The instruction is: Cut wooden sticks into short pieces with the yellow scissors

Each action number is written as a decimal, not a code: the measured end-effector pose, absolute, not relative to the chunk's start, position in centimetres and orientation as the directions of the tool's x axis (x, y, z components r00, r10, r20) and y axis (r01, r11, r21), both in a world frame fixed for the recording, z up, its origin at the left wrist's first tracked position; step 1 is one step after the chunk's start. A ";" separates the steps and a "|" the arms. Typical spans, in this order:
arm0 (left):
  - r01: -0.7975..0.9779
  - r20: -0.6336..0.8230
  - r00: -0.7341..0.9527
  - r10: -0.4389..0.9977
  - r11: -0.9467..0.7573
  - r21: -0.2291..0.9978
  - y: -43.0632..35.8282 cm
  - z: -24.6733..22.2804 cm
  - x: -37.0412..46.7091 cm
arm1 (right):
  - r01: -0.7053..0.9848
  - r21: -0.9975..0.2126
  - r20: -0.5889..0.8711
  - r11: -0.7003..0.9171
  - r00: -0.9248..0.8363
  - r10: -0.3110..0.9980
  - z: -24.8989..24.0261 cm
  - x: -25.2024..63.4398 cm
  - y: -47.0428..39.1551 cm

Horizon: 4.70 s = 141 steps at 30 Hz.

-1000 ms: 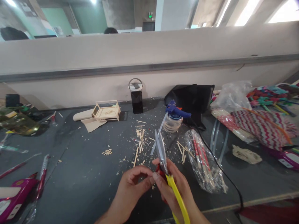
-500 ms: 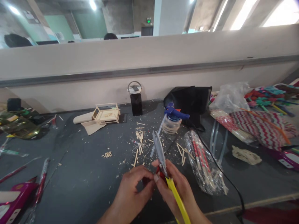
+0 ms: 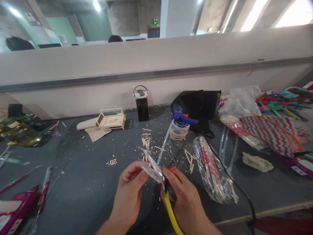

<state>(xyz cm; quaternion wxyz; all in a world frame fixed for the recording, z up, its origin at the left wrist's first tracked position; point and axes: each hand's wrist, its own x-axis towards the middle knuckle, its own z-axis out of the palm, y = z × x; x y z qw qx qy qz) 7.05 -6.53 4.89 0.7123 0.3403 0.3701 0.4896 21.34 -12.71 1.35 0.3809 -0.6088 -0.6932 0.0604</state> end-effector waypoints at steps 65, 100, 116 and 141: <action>-0.136 0.014 0.082 0.997 -0.002 0.991 -7.1 3.2 7.0 | 0.662 -0.724 0.297 0.195 0.044 0.954 0.4 20.7 -12.8; -0.263 -0.033 0.187 0.982 0.082 0.961 -7.1 3.6 7.0 | 0.793 -0.575 0.397 0.203 0.054 0.916 0.9 21.0 -12.6; -0.281 0.000 0.194 0.981 0.055 0.958 -7.3 3.5 7.0 | 0.706 -0.682 0.310 0.193 0.039 0.950 0.3 20.9 -13.0; 0.073 -0.029 0.119 0.992 0.020 0.997 -6.4 2.8 5.0 | 0.448 -0.893 0.166 0.039 0.248 0.954 0.4 21.4 -13.1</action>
